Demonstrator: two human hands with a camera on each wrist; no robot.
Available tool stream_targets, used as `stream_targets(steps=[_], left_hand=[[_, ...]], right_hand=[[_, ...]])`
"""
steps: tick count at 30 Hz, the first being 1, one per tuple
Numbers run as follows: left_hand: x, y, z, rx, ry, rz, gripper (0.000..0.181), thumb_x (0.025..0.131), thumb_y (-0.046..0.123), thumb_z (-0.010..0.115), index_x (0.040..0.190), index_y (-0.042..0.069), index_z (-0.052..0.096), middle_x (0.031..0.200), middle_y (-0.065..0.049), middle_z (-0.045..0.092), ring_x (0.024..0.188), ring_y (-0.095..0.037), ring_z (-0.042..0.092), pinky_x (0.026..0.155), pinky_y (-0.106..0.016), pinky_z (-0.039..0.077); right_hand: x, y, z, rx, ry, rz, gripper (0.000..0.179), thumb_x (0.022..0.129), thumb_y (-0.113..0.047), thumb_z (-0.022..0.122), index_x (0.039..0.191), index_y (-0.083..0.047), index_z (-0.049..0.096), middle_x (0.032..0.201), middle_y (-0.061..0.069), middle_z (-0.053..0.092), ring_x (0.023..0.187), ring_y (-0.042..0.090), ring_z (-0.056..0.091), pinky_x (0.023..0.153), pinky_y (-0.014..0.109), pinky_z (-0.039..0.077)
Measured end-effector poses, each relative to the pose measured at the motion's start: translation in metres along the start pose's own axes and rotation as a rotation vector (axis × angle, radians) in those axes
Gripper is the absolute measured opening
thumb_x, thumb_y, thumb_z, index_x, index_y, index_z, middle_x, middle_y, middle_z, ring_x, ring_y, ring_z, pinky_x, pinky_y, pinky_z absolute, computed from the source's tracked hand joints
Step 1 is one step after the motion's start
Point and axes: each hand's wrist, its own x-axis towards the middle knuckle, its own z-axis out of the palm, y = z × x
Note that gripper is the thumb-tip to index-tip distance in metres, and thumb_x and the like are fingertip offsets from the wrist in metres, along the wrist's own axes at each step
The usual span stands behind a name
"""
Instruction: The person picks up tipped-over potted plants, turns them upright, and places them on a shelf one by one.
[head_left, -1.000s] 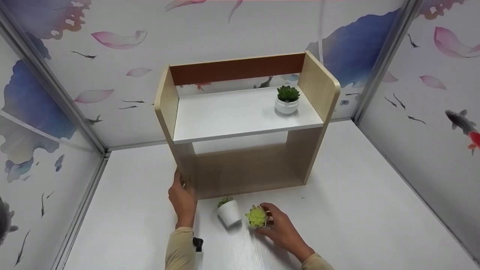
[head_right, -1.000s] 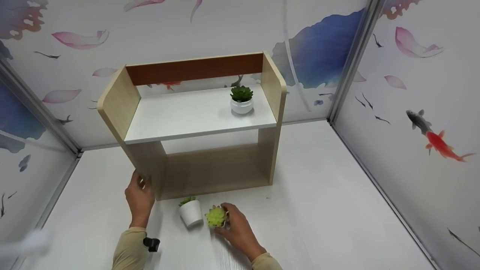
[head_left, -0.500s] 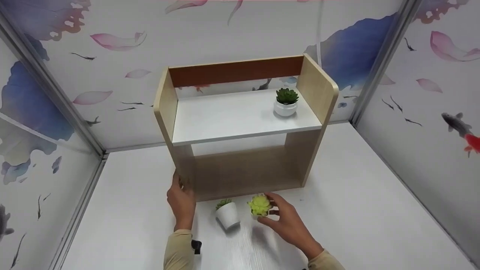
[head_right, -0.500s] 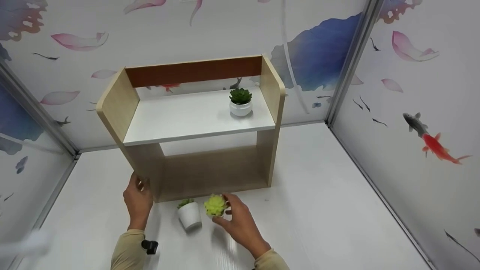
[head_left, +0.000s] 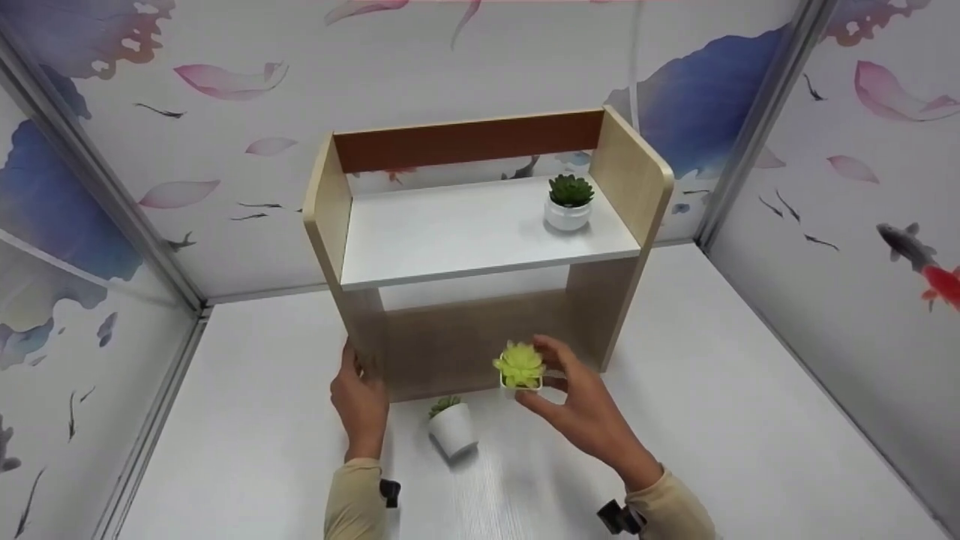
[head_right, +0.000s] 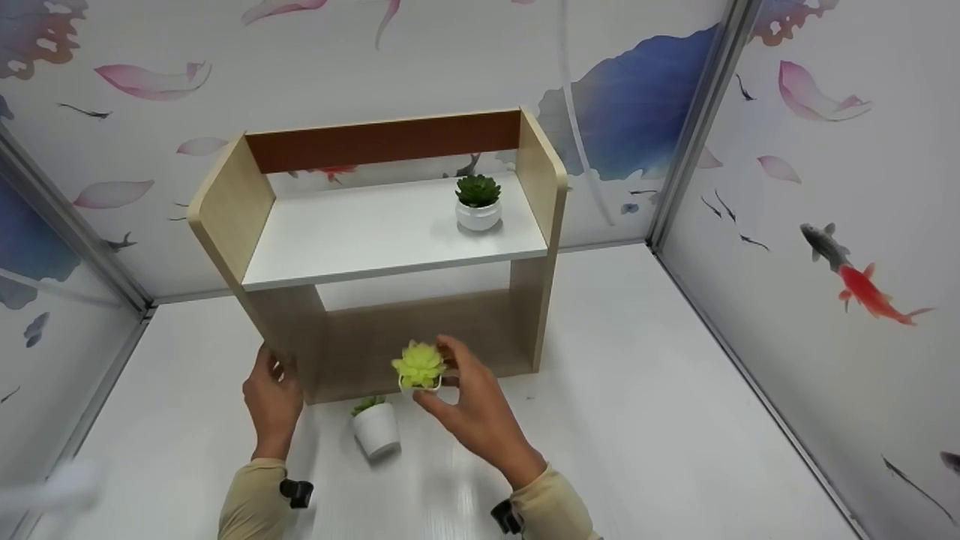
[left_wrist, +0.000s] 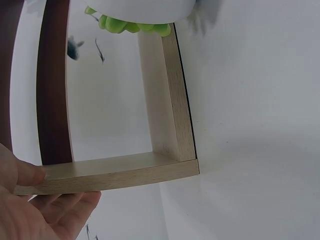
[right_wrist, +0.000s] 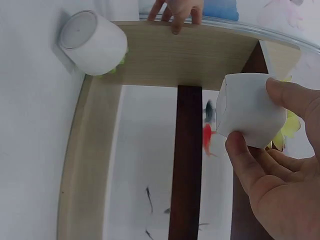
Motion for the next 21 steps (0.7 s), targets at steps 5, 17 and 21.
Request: stream_targets(steps=[5, 17, 21], left_hand=[[0.000, 0.000, 0.000, -0.008, -0.001, -0.005, 0.047, 0.100, 0.000, 0.061, 0.147, 0.002, 0.053, 0.135, -0.025, 0.064, 0.121, -0.042, 0.064, 0.099, -0.055, 0.054], [-0.002, -0.001, 0.000, -0.021, -0.034, -0.045, 0.049, 0.101, 0.001, 0.058, 0.150, 0.004, 0.050, 0.137, -0.024, 0.063, 0.124, -0.039, 0.063, 0.099, -0.054, 0.054], [-0.001, 0.000, 0.000, -0.017, -0.032, -0.041, 0.049, 0.102, 0.002, 0.059, 0.150, 0.004, 0.049, 0.138, -0.023, 0.063, 0.125, -0.039, 0.063, 0.100, -0.054, 0.054]], right_hand=[[0.014, -0.025, -0.015, -0.026, 0.014, -0.003, 0.071, 0.086, -0.014, 0.084, 0.148, -0.010, 0.047, 0.140, 0.004, 0.060, 0.123, 0.020, 0.062, 0.102, 0.039, 0.054], [0.065, -0.074, -0.045, -0.048, 0.046, -0.091, 0.074, 0.089, -0.012, 0.081, 0.152, -0.003, 0.044, 0.148, 0.012, 0.054, 0.129, 0.028, 0.060, 0.106, 0.040, 0.052], [0.077, -0.087, -0.049, -0.049, 0.051, -0.111, 0.074, 0.090, -0.013, 0.080, 0.153, -0.002, 0.043, 0.148, 0.014, 0.054, 0.128, 0.028, 0.060, 0.105, 0.039, 0.053]])
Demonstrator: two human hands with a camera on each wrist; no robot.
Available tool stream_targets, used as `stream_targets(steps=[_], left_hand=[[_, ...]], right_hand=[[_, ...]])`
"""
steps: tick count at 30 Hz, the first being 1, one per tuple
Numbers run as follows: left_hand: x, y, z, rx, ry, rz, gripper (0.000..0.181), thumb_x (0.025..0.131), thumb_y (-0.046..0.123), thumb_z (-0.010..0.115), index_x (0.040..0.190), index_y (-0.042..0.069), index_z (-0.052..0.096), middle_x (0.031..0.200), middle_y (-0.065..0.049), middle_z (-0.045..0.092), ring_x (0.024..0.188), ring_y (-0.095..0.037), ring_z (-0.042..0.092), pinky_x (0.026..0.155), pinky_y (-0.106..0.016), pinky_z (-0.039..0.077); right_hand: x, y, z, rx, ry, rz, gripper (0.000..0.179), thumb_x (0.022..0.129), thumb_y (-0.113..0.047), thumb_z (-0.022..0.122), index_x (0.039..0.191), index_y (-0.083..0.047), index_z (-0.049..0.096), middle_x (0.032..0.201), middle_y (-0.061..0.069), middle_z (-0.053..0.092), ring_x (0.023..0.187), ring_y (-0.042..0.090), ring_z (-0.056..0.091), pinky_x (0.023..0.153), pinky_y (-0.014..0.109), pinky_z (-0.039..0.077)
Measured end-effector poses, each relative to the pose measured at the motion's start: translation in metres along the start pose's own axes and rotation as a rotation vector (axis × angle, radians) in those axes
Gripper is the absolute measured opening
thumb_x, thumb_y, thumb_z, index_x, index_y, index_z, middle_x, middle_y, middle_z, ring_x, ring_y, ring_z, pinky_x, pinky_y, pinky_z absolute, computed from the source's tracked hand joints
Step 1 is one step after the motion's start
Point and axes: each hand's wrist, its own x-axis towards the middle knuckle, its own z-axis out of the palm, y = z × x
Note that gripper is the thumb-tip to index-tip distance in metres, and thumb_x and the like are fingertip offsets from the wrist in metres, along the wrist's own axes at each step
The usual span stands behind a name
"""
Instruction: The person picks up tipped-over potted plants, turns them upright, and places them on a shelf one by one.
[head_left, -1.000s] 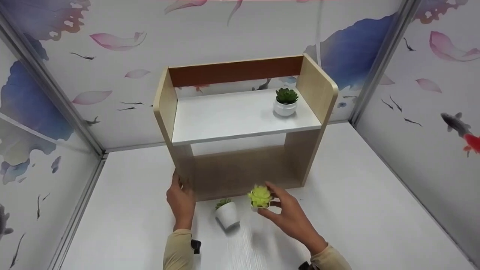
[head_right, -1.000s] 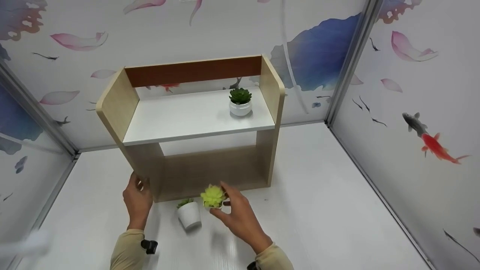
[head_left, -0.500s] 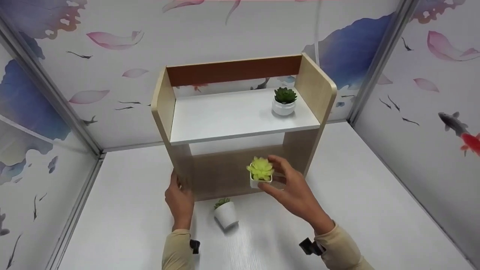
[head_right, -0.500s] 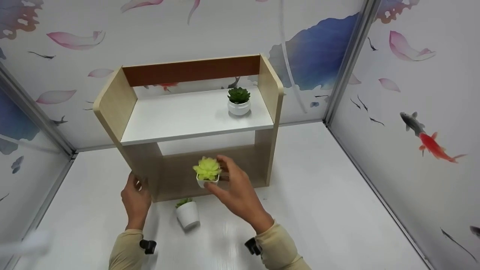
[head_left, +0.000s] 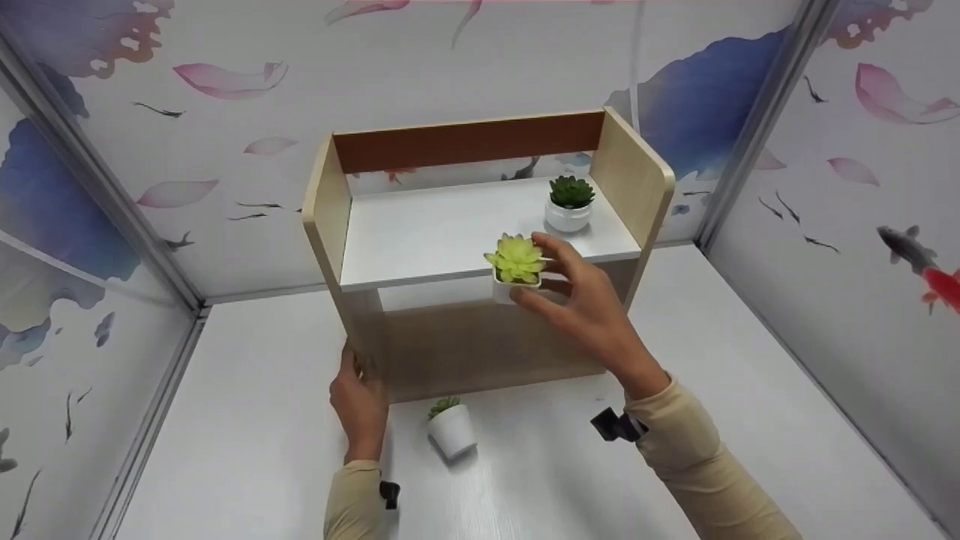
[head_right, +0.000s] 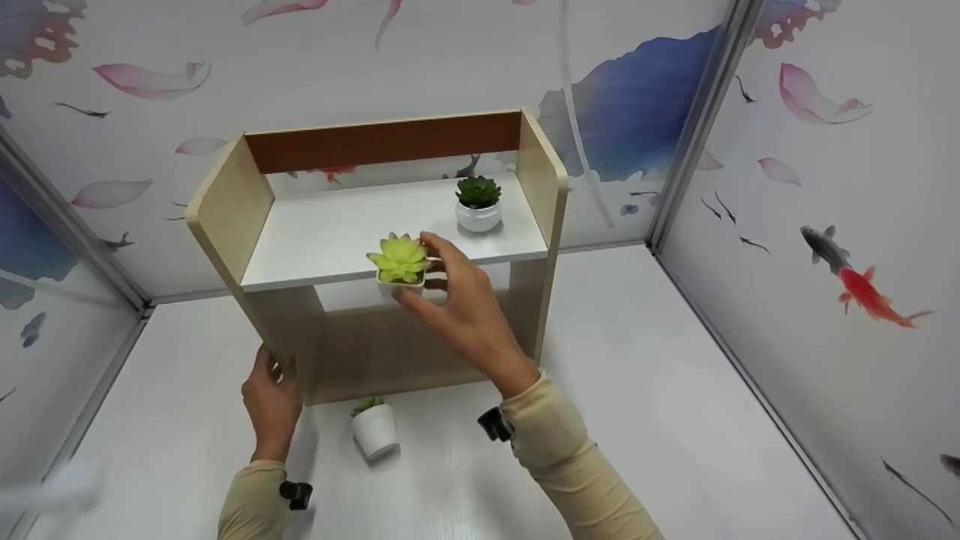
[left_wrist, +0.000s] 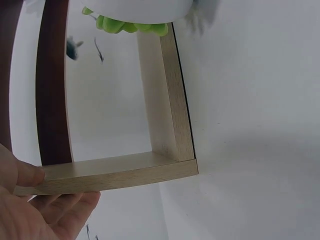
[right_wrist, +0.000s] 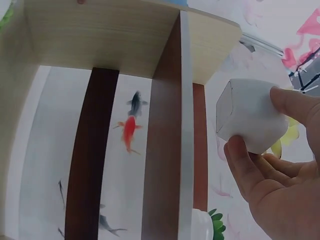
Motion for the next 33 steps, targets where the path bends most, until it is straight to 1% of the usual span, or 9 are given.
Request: stream_targets(steps=[8, 12, 18, 22, 26, 33], left_hand=[[-0.003, 0.000, 0.001, 0.019, -0.005, -0.017, 0.051, 0.101, 0.002, 0.061, 0.151, 0.005, 0.048, 0.141, -0.021, 0.061, 0.126, -0.038, 0.063, 0.102, -0.052, 0.053], [-0.004, 0.000, 0.003, 0.044, -0.012, -0.011, 0.051, 0.102, 0.003, 0.060, 0.151, 0.004, 0.047, 0.141, -0.022, 0.061, 0.126, -0.037, 0.063, 0.103, -0.051, 0.053], [-0.002, -0.001, 0.004, 0.083, 0.034, 0.021, 0.048, 0.103, 0.005, 0.059, 0.149, 0.001, 0.048, 0.136, -0.023, 0.064, 0.122, -0.037, 0.065, 0.099, -0.052, 0.055], [-0.002, -0.002, 0.004, 0.096, 0.045, 0.038, 0.046, 0.103, 0.004, 0.059, 0.148, 0.000, 0.049, 0.133, -0.025, 0.065, 0.118, -0.039, 0.067, 0.095, -0.053, 0.056], [-0.002, -0.002, 0.004, 0.105, 0.046, 0.030, 0.047, 0.102, 0.004, 0.059, 0.148, 0.000, 0.049, 0.134, -0.025, 0.065, 0.118, -0.039, 0.067, 0.095, -0.052, 0.056], [0.000, 0.000, 0.005, 0.116, 0.040, 0.011, 0.045, 0.104, 0.006, 0.058, 0.148, 0.001, 0.050, 0.133, -0.023, 0.066, 0.118, -0.038, 0.067, 0.095, -0.052, 0.056]], right_hand=[[0.022, -0.010, -0.004, -0.026, 0.003, -0.009, 0.074, 0.092, -0.017, 0.078, 0.154, -0.004, 0.041, 0.151, 0.012, 0.052, 0.130, 0.027, 0.059, 0.106, 0.039, 0.052], [0.031, -0.019, -0.009, -0.042, 0.013, -0.018, 0.074, 0.092, -0.017, 0.078, 0.155, -0.005, 0.040, 0.150, 0.012, 0.052, 0.131, 0.026, 0.058, 0.107, 0.038, 0.051], [0.050, -0.030, -0.012, -0.057, 0.005, -0.055, 0.074, 0.094, -0.020, 0.076, 0.156, -0.006, 0.038, 0.146, 0.010, 0.055, 0.130, 0.022, 0.058, 0.107, 0.036, 0.051], [0.062, -0.029, -0.014, -0.028, 0.001, -0.040, 0.072, 0.096, -0.018, 0.074, 0.157, -0.006, 0.037, 0.144, 0.011, 0.055, 0.131, 0.022, 0.057, 0.108, 0.034, 0.050], [0.074, -0.024, -0.014, -0.005, -0.007, -0.015, 0.072, 0.097, -0.016, 0.072, 0.157, -0.004, 0.035, 0.146, 0.013, 0.053, 0.134, 0.024, 0.056, 0.109, 0.034, 0.049], [0.090, -0.015, -0.009, -0.049, -0.024, 0.042, 0.072, 0.098, -0.021, 0.071, 0.158, -0.005, 0.035, 0.148, 0.012, 0.054, 0.133, 0.026, 0.057, 0.107, 0.035, 0.051]])
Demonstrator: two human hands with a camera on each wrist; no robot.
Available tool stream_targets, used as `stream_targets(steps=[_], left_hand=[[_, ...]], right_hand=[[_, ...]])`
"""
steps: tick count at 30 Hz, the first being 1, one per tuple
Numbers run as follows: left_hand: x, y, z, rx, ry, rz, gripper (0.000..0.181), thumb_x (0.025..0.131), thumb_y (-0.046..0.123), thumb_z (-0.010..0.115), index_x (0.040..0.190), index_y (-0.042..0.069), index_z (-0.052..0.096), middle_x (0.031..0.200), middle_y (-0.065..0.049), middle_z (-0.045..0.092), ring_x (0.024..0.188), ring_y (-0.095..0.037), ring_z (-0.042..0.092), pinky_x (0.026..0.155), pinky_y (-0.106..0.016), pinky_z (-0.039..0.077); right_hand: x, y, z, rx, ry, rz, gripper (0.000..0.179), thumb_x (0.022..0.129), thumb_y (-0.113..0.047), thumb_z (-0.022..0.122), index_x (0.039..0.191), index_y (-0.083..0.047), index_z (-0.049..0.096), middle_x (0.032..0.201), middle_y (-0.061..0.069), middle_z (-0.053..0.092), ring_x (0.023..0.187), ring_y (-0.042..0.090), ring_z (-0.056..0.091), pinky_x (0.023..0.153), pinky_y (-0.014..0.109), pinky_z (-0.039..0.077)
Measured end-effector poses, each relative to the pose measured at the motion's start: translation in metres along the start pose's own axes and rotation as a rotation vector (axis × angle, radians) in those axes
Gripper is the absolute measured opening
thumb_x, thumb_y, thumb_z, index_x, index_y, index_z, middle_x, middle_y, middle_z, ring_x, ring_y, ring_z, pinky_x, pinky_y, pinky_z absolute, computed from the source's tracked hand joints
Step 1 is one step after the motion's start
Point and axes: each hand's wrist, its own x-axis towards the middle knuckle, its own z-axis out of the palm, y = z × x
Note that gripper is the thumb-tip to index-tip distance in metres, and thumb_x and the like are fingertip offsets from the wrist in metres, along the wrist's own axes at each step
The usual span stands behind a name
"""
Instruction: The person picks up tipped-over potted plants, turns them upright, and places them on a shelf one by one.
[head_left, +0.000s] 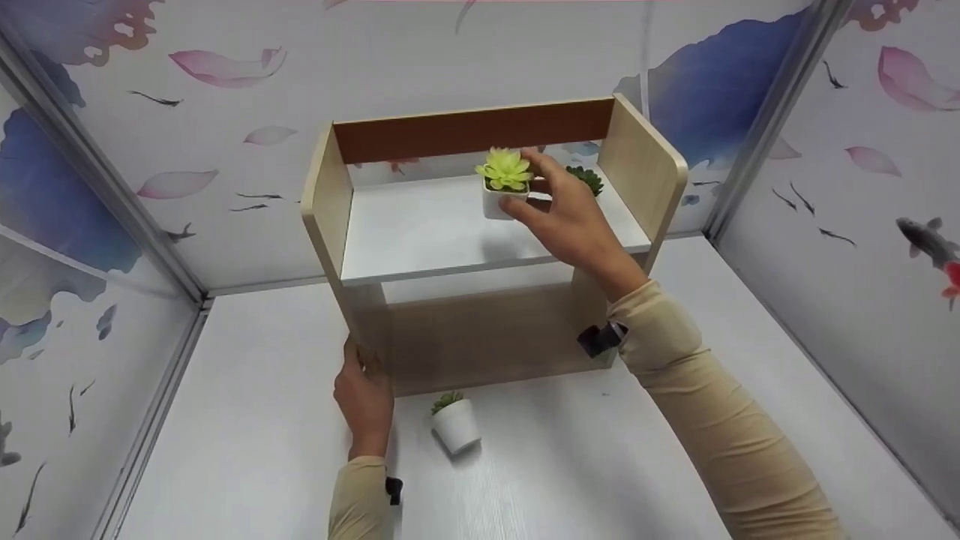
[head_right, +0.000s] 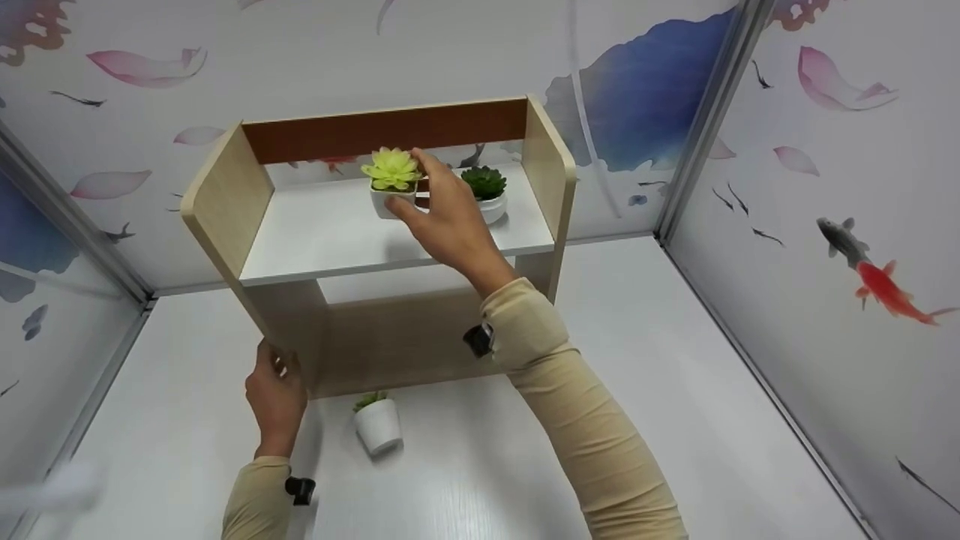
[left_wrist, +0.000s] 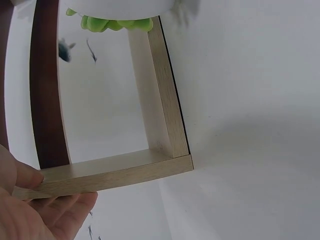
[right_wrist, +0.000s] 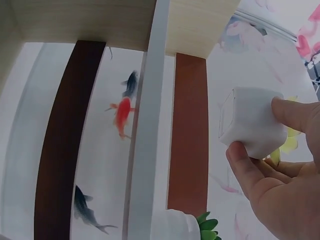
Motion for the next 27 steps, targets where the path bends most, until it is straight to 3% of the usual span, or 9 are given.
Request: stream_targets(steps=[11, 19, 27], left_hand=[[-0.001, 0.001, -0.003, -0.019, -0.026, -0.010, 0.049, 0.101, 0.003, 0.061, 0.149, 0.002, 0.049, 0.137, -0.022, 0.063, 0.123, -0.036, 0.065, 0.100, -0.049, 0.055], [0.000, 0.001, -0.003, -0.038, -0.044, -0.015, 0.053, 0.099, -0.003, 0.059, 0.150, 0.003, 0.047, 0.140, -0.021, 0.062, 0.126, -0.035, 0.063, 0.102, -0.049, 0.054], [-0.001, -0.001, -0.002, -0.048, -0.047, -0.017, 0.052, 0.101, -0.001, 0.058, 0.151, 0.003, 0.047, 0.141, -0.021, 0.061, 0.127, -0.035, 0.063, 0.101, -0.048, 0.054]], right_hand=[[0.012, 0.014, 0.007, -0.061, -0.064, 0.089, 0.070, 0.099, -0.024, 0.070, 0.159, -0.009, 0.035, 0.156, 0.011, 0.047, 0.139, 0.027, 0.051, 0.116, 0.039, 0.042], [0.013, 0.020, 0.012, -0.057, -0.090, 0.066, 0.069, 0.100, -0.021, 0.069, 0.158, -0.007, 0.034, 0.157, 0.014, 0.045, 0.139, 0.028, 0.051, 0.115, 0.038, 0.042], [0.014, 0.030, 0.017, -0.058, -0.123, 0.113, 0.069, 0.101, -0.021, 0.067, 0.159, -0.008, 0.033, 0.160, 0.014, 0.042, 0.142, 0.029, 0.048, 0.119, 0.039, 0.038]])
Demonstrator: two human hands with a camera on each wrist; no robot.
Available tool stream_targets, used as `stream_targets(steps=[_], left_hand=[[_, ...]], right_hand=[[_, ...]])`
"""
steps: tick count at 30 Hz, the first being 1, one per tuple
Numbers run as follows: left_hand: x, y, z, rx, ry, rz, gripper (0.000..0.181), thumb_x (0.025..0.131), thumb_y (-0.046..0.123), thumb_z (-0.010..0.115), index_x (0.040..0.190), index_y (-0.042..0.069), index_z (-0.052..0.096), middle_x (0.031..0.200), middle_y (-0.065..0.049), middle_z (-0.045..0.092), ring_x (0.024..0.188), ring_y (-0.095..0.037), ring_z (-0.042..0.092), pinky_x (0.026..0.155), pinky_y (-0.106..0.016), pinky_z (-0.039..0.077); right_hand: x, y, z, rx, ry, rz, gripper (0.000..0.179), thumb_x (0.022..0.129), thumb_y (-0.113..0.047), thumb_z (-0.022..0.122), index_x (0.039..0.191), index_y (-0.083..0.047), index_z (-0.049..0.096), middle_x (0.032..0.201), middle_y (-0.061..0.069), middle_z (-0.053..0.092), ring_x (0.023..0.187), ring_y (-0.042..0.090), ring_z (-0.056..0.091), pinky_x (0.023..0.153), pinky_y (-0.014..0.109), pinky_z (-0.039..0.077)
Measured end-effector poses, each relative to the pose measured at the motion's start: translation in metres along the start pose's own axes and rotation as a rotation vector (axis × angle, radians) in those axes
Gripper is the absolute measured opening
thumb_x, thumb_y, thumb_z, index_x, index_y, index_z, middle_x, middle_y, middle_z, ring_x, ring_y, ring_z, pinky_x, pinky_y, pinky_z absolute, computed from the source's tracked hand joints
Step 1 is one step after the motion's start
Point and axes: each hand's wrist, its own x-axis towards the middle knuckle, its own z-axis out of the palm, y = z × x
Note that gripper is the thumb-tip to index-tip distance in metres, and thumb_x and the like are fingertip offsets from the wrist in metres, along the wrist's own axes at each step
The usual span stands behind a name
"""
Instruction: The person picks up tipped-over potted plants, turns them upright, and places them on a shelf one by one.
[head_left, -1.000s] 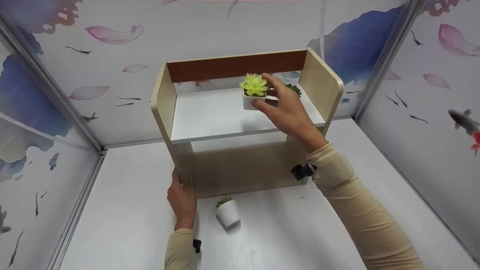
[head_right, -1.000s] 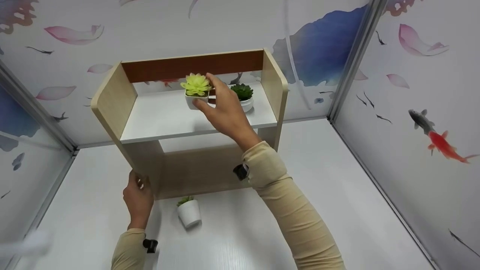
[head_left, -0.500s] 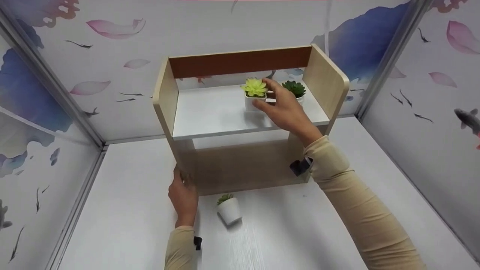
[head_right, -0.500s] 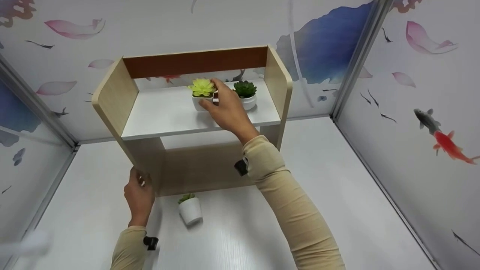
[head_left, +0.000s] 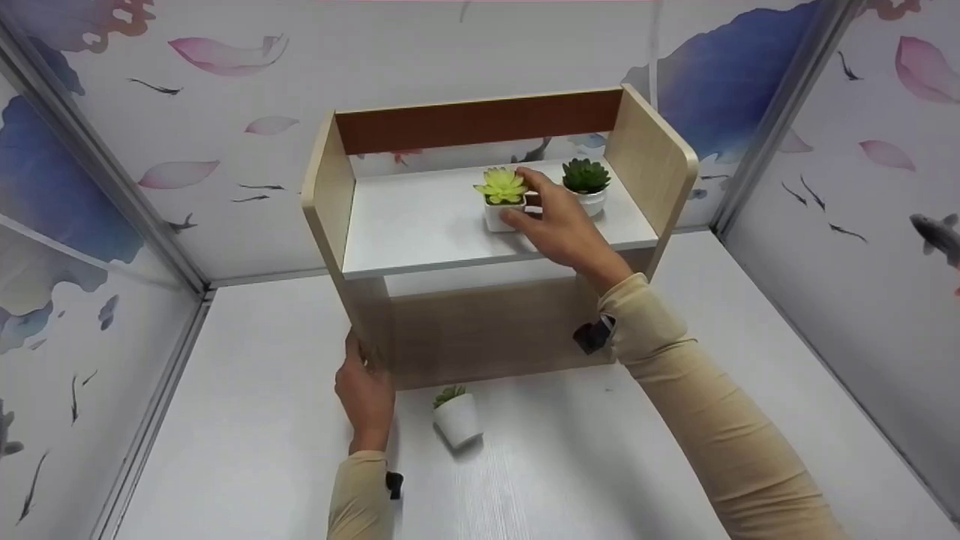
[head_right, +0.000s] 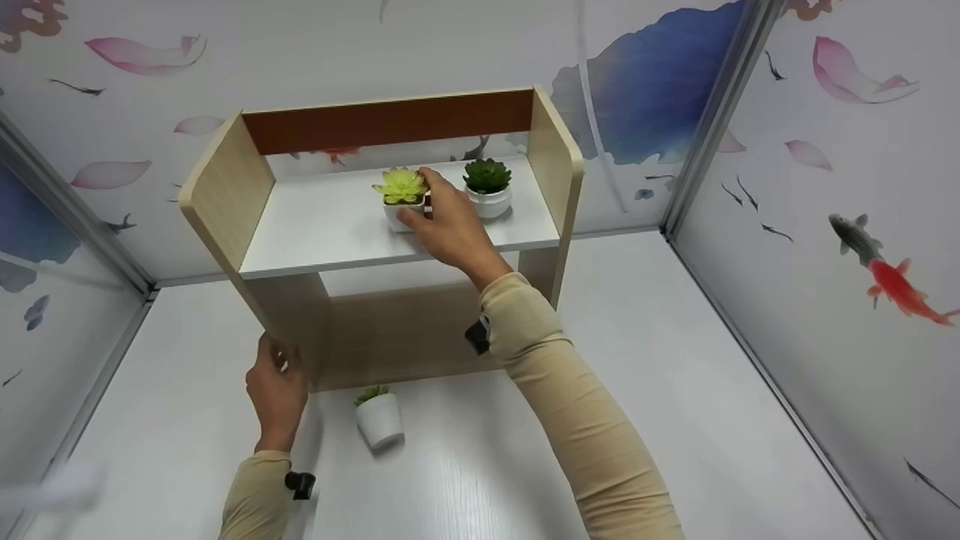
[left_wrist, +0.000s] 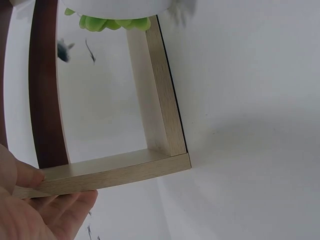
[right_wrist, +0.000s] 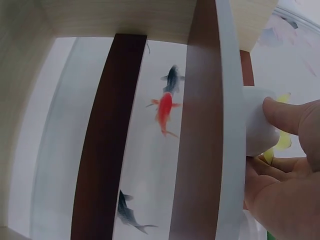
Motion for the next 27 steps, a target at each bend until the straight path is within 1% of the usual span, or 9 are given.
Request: stream_targets(steps=[4, 9, 13, 16, 18, 21, 24, 27], left_hand=[[0.001, 0.001, -0.001, -0.001, 0.009, 0.002, 0.051, 0.101, -0.001, 0.058, 0.150, 0.002, 0.047, 0.140, -0.022, 0.061, 0.126, -0.035, 0.063, 0.100, -0.049, 0.055], [0.000, 0.002, -0.001, 0.000, 0.009, -0.009, 0.052, 0.100, -0.001, 0.058, 0.151, 0.002, 0.047, 0.140, -0.022, 0.061, 0.126, -0.036, 0.063, 0.100, -0.050, 0.054], [-0.002, 0.002, 0.000, 0.000, -0.002, -0.016, 0.052, 0.101, 0.001, 0.059, 0.151, 0.004, 0.046, 0.142, -0.021, 0.061, 0.127, -0.035, 0.063, 0.102, -0.050, 0.053], [-0.002, 0.000, 0.000, 0.000, -0.004, -0.010, 0.051, 0.101, 0.002, 0.060, 0.151, 0.003, 0.046, 0.142, -0.020, 0.061, 0.127, -0.035, 0.063, 0.103, -0.049, 0.053], [-0.002, -0.001, 0.001, -0.002, 0.005, 0.000, 0.050, 0.101, 0.002, 0.060, 0.150, 0.003, 0.047, 0.140, -0.021, 0.062, 0.126, -0.035, 0.063, 0.101, -0.049, 0.054], [-0.001, -0.002, 0.001, -0.003, 0.025, 0.011, 0.049, 0.100, 0.000, 0.060, 0.148, 0.001, 0.049, 0.137, -0.023, 0.063, 0.124, -0.036, 0.064, 0.099, -0.051, 0.055], [0.000, -0.001, 0.002, -0.006, 0.040, 0.009, 0.048, 0.099, -0.002, 0.061, 0.146, 0.001, 0.052, 0.135, -0.023, 0.065, 0.122, -0.037, 0.065, 0.098, -0.052, 0.055], [0.002, -0.002, 0.003, -0.004, 0.046, 0.005, 0.047, 0.098, -0.001, 0.062, 0.145, 0.001, 0.053, 0.134, -0.022, 0.066, 0.121, -0.036, 0.066, 0.098, -0.052, 0.055]], right_hand=[[0.002, -0.001, 0.002, -0.010, 0.002, -0.016, 0.070, 0.101, -0.019, 0.067, 0.159, -0.006, 0.032, 0.159, 0.015, 0.043, 0.142, 0.030, 0.048, 0.120, 0.038, 0.037], [0.001, 0.000, 0.004, 0.004, 0.005, 0.018, 0.073, 0.100, -0.021, 0.069, 0.160, -0.007, 0.031, 0.159, 0.014, 0.043, 0.142, 0.028, 0.048, 0.119, 0.038, 0.037], [-0.006, 0.003, 0.003, 0.058, 0.013, 0.062, 0.077, 0.098, -0.023, 0.071, 0.161, -0.008, 0.028, 0.160, 0.013, 0.042, 0.143, 0.028, 0.047, 0.118, 0.039, 0.039], [-0.016, 0.002, 0.001, 0.094, 0.033, 0.067, 0.079, 0.098, -0.025, 0.071, 0.161, -0.008, 0.027, 0.160, 0.012, 0.042, 0.143, 0.027, 0.047, 0.117, 0.039, 0.041], [-0.024, 0.002, 0.000, 0.121, 0.047, 0.049, 0.078, 0.098, -0.025, 0.071, 0.161, -0.008, 0.028, 0.160, 0.010, 0.042, 0.143, 0.027, 0.047, 0.116, 0.040, 0.043], [-0.037, 0.000, -0.001, 0.144, 0.071, -0.010, 0.074, 0.098, -0.023, 0.072, 0.158, -0.007, 0.032, 0.159, 0.010, 0.043, 0.142, 0.025, 0.048, 0.114, 0.039, 0.045], [-0.050, -0.003, -0.001, 0.135, 0.109, -0.056, 0.069, 0.098, -0.022, 0.071, 0.156, -0.007, 0.037, 0.159, 0.010, 0.043, 0.143, 0.025, 0.047, 0.115, 0.040, 0.044], [-0.058, -0.005, 0.000, 0.117, 0.135, -0.084, 0.067, 0.099, -0.021, 0.070, 0.155, -0.005, 0.039, 0.160, 0.012, 0.041, 0.144, 0.026, 0.046, 0.115, 0.042, 0.043]])
